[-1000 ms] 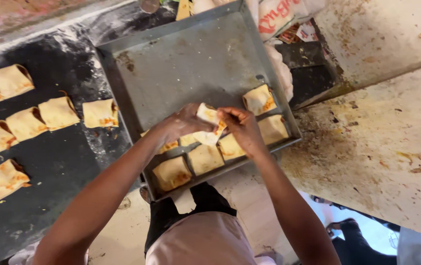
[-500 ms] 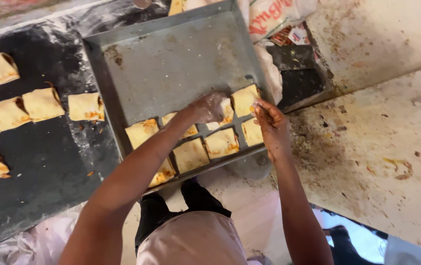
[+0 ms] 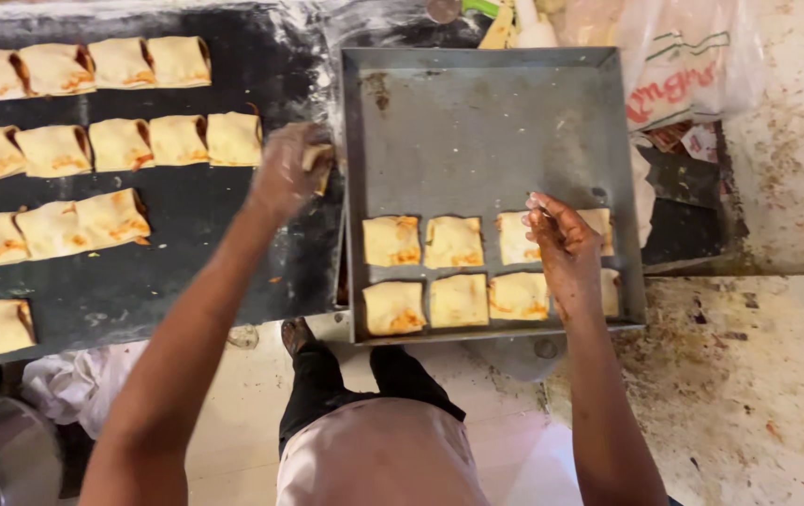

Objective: The person folds square pieces of dough over a filling and halves of boiled eggs by hand, then transfers the prepared pockets onto a large metal baking tray.

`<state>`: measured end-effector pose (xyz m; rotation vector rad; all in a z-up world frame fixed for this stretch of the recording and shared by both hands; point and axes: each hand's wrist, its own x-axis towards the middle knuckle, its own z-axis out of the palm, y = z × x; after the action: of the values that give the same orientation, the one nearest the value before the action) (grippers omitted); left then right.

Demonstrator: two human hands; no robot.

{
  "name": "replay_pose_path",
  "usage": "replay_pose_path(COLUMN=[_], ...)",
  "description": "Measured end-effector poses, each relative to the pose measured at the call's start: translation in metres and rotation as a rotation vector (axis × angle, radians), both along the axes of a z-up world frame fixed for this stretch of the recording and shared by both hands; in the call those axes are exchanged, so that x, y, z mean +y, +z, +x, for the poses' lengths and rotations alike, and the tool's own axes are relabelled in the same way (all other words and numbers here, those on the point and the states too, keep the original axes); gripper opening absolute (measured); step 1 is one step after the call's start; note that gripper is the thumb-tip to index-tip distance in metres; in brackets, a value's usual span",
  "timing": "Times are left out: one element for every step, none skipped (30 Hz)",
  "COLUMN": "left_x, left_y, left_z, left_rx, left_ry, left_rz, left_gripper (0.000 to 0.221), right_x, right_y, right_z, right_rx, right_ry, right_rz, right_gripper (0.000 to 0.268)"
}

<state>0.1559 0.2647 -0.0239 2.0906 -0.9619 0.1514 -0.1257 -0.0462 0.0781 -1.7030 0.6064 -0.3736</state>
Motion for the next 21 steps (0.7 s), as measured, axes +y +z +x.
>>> replay_pose_path(left_x=[0.021,0.030,0.036,0.038,0.035,0.028,0.021,0.018,0.015,0.011,0.011,0.011,0.014,0.020,0.027,0.033,0.038,0.042,0.043,0.039,0.035], left_y=[-0.011,-0.023,-0.035,-0.046,-0.056,-0.063,-0.068,-0.070,-0.069,-0.068,-0.065,-0.061,-0.056,-0.050,-0.039,-0.025,-0.011,0.007,0.025,0.045,0.065], left_z=[0.025,0.046,0.061,0.076,0.087,0.096,0.101,0.104,0.106,0.107,0.107,0.106,0.104,0.098,0.096,0.095,0.092,0.091,0.087,0.086,0.084], left_rx=[0.003,0.026,0.054,0.081,0.091,0.099,0.101,0.087,0.073,0.057,0.056,0.055,0.054,0.174,0.282,0.388,0.415,0.441,0.475,0.639,0.804], left_ry=[0.033,-0.028,-0.101,-0.174,-0.208,-0.243,-0.281,-0.291,-0.300,-0.308,-0.311,-0.314,-0.310,-0.311,-0.305,-0.299,-0.257,-0.215,-0.174,-0.238,-0.297], left_rz=[0.213,0.308,0.407,0.506,0.570,0.635,0.695,0.759,0.819,0.879,0.840,0.802,0.768,0.700,0.629,0.558,0.431,0.304,0.177,0.120,0.060], left_gripper=[0.045,0.055,0.066,0.077,0.080,0.084,0.087,0.088,0.090,0.091,0.090,0.088,0.087,0.082,0.078,0.075,0.074,0.073,0.073,0.070,0.067], right_x=[0.007,0.014,0.023,0.032,0.040,0.049,0.057,0.064,0.068,0.071,0.074,0.076,0.077,0.077,0.074,0.071,0.068,0.064,0.059,0.055,0.050], right_y=[0.004,0.008,0.011,0.013,0.015,0.016,0.017,0.018,0.019,0.020,0.020,0.021,0.023,0.026,0.029,0.032,0.035,0.037,0.038,0.039,0.040], right_z=[0.006,0.013,0.016,0.020,0.022,0.024,0.025,0.025,0.024,0.023,0.022,0.018,0.014,0.007,0.004,-0.001,-0.011,-0.018,-0.027,-0.035,-0.042], right_rx=[-0.001,-0.002,0.004,0.006,0.015,0.024,0.020,0.016,0.012,0.011,0.008,0.005,0.008,0.012,0.003,0.007,0.016,0.026,0.027,0.028,0.031], right_ry=[0.013,0.026,0.028,0.033,0.033,0.033,0.051,0.069,0.089,0.075,0.064,0.054,0.042,0.031,0.023,0.003,-0.021,-0.044,-0.067,-0.090,-0.108], right_rz=[0.010,0.019,0.033,0.034,0.036,0.038,0.036,0.035,0.031,0.042,0.055,0.069,0.058,0.047,0.031,0.027,0.025,0.023,0.030,0.037,0.043], right_gripper=[0.037,0.036,0.036,0.036,0.036,0.035,0.035,0.036,0.036,0.036,0.035,0.035,0.035,0.035,0.036,0.036,0.037,0.038,0.038,0.037,0.037])
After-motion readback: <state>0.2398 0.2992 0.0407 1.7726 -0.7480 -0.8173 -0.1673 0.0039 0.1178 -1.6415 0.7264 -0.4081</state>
